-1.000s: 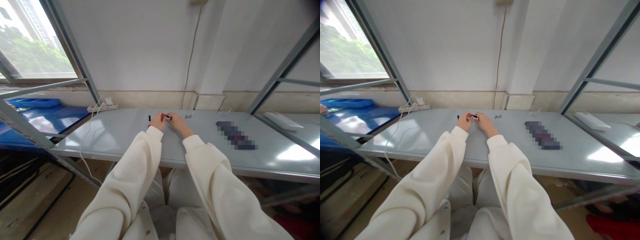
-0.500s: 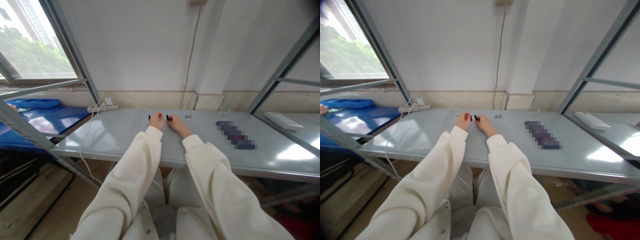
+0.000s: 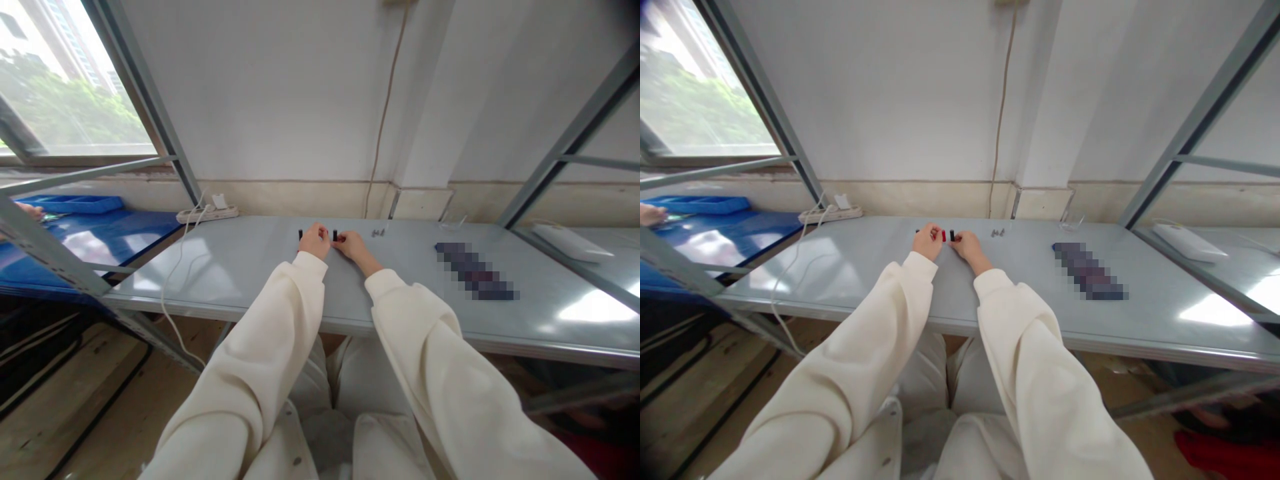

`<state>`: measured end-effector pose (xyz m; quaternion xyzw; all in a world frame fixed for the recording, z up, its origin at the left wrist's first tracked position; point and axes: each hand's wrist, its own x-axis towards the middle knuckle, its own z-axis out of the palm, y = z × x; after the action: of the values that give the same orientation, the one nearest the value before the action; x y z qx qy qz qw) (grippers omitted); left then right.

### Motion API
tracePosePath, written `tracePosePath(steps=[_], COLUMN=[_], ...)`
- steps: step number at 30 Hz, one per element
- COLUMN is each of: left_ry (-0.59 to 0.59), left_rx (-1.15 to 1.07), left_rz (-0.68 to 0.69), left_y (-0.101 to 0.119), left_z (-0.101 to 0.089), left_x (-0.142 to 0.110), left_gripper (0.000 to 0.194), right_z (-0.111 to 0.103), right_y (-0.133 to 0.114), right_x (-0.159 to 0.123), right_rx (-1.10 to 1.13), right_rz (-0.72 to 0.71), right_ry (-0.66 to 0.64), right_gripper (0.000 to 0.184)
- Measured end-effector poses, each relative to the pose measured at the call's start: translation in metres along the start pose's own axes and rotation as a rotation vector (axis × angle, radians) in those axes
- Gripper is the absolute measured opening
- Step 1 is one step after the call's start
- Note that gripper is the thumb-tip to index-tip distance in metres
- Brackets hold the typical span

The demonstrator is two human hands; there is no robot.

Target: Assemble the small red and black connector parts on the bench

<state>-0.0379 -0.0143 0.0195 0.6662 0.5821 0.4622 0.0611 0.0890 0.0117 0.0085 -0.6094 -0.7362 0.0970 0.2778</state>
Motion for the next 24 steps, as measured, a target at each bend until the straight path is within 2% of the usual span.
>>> tracePosePath(steps=[8,12,14,16,19,24], left_ry=[-0.044,-0.246,-0.366,-0.437,-0.473,-0.470], left_rx=[0.049,0.145,0.184,0.193,0.192,0.198], left_rz=[-0.028,-0.007,0.049,0.119,0.173,0.189], left_y=[0.004,0.007,0.008,0.007,0.006,0.004], left_z=[-0.004,-0.004,-0.002,0.000,0.002,0.003], left_x=[-0.001,-0.005,-0.007,-0.008,-0.009,-0.007], left_gripper=[0.013,0.016,0.019,0.018,0.018,0.018], right_z=[0.002,-0.003,-0.009,-0.016,-0.024,-0.029], right_y=[0.001,0.003,0.004,0.005,0.006,0.006], right_x=[0.001,-0.003,-0.007,-0.011,-0.018,-0.025], right_rx=[-0.033,-0.095,-0.130,-0.153,-0.159,-0.168], right_rz=[0.040,0.060,0.066,0.065,0.055,0.083], right_ry=[-0.012,-0.029,-0.028,-0.017,0.003,0.044], right_gripper=[0.021,0.030,0.033,0.034,0.030,0.025])
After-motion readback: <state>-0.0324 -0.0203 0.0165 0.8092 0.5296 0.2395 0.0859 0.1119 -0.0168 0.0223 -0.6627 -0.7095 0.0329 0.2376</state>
